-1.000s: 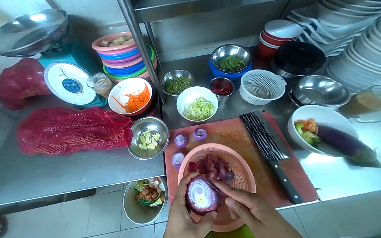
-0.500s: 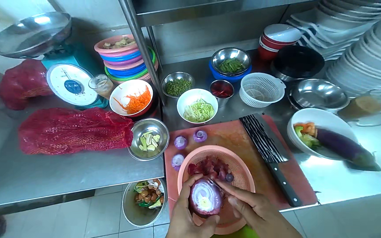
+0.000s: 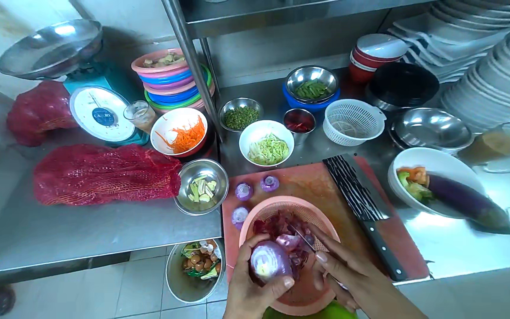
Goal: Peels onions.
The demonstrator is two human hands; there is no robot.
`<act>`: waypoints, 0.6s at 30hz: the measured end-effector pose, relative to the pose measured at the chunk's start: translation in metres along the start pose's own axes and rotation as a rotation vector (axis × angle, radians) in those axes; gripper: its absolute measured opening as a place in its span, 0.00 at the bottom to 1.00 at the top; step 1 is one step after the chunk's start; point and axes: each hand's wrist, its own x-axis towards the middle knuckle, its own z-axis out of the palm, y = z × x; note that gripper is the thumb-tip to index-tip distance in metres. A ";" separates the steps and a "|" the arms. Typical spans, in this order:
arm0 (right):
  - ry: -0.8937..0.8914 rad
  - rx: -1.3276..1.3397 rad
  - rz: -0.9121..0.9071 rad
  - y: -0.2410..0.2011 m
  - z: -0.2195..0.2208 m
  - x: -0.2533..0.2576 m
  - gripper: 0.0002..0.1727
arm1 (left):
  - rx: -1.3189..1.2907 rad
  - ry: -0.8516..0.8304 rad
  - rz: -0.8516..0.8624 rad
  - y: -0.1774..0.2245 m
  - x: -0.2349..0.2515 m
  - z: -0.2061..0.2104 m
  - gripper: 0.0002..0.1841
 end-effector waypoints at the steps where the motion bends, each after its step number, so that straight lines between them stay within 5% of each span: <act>1: -0.023 0.035 -0.009 -0.001 0.000 -0.002 0.35 | 0.014 0.038 0.022 -0.002 0.000 0.001 0.43; 6: -0.166 0.174 0.001 -0.004 0.012 -0.010 0.32 | -0.023 0.171 -0.012 0.002 -0.001 0.010 0.50; 8: -0.132 0.160 -0.005 0.000 0.019 -0.009 0.23 | -0.052 0.175 -0.009 0.003 -0.002 0.012 0.48; 10: -0.044 0.169 -0.021 0.006 0.023 -0.004 0.15 | -0.156 0.124 0.007 -0.001 -0.003 0.010 0.45; 15: 0.089 0.198 0.044 0.018 0.009 0.008 0.15 | -0.762 -0.134 -0.172 -0.012 -0.006 -0.002 0.37; 18: 0.015 0.040 0.135 0.015 -0.001 0.008 0.17 | -0.908 -0.158 -0.278 -0.010 -0.006 -0.003 0.41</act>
